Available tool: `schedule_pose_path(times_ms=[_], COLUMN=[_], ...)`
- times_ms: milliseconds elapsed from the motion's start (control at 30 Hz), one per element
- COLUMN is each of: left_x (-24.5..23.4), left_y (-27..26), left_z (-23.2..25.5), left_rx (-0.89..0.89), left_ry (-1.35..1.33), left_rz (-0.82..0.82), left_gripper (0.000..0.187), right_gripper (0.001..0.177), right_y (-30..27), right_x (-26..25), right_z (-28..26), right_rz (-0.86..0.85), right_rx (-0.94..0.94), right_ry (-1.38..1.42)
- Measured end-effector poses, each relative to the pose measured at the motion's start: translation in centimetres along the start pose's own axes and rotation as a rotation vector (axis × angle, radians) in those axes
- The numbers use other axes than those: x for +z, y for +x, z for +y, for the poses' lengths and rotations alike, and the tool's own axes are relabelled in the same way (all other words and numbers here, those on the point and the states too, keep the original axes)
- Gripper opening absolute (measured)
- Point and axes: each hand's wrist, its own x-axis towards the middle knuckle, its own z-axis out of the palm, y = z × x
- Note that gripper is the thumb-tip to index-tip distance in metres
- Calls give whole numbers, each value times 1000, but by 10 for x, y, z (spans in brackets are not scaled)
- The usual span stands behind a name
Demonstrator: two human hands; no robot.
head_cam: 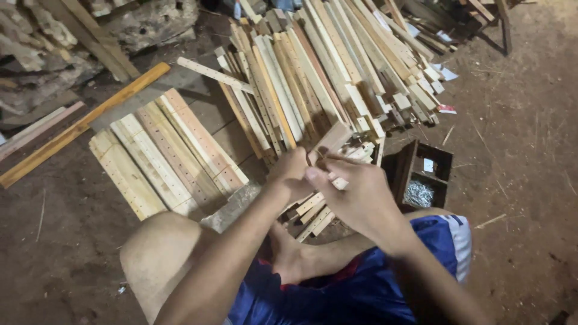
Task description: Organizing and bundling thin wooden slats by hand on a workshop floor.
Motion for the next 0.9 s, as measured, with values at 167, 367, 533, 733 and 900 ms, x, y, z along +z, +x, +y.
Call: schedule_pose_path(times_ms=[167,367,533,733,900], left_x=[-45,-57,-57,-45,-31], left_y=[-54,-69,-62,-49,-68], left_z=[9,31,21,2,4], left_rx=[114,103,61,240,93], left_ry=[-845,-1397,-1479,-1495,-1127], left_rz=[254,249,270,466,560], left_gripper=[41,67,69,51,61], right_gripper=[29,25,21,23,39], right_y=[-32,-71,-64,-55,-56], right_x=[42,95,87,81,101], right_z=[41,18,-2,-14,27], right_rz=[294,-153,-164,-296,-204], right_rx=[177,572,659,687,707], right_ry=[418,790,855,845,735])
